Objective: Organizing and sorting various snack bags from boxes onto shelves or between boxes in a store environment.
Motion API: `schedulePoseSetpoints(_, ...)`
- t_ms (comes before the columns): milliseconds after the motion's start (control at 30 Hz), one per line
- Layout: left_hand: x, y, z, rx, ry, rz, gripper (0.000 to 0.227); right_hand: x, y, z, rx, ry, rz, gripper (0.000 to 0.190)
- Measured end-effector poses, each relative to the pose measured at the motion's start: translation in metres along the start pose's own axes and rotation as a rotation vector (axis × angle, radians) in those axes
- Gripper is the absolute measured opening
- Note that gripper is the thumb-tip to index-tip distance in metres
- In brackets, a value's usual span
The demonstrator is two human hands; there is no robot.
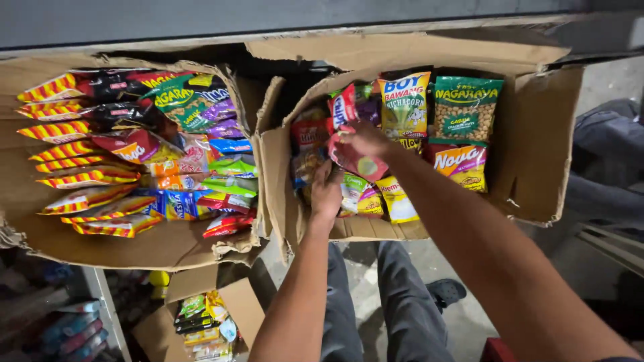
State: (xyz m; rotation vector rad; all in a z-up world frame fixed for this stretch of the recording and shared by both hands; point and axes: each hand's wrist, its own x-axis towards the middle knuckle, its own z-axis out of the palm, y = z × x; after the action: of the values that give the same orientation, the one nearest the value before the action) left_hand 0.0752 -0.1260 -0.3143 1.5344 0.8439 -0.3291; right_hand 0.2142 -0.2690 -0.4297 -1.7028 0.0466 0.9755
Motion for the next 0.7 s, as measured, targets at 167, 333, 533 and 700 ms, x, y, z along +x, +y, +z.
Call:
schedulePoseSetpoints(167, -0.004, -0.003, -0.011, 0.028, -0.015, 0.097, 0.051, -0.076, -0.061, 0.022, -0.725, 0.334, -0.421, 0.034)
schedulePoseSetpoints(333, -0.029, 0.068, -0.029, 0.06, -0.055, 0.28, 0.051, -0.173, -0.155, 0.024, -0.458, 0.604, -0.453, 0.018)
schedulePoseSetpoints(533, -0.089, 0.182, -0.069, 0.36, -0.05, 0.507, 0.064, -0.279, -0.222, 0.01, -0.408, 0.459, -0.313, 0.013)
schedulePoseSetpoints(700, -0.136, 0.238, -0.115, 0.551, -0.579, 0.673, 0.091, -0.381, -0.31, 0.024, -0.241, 0.373, -0.28, 0.008)
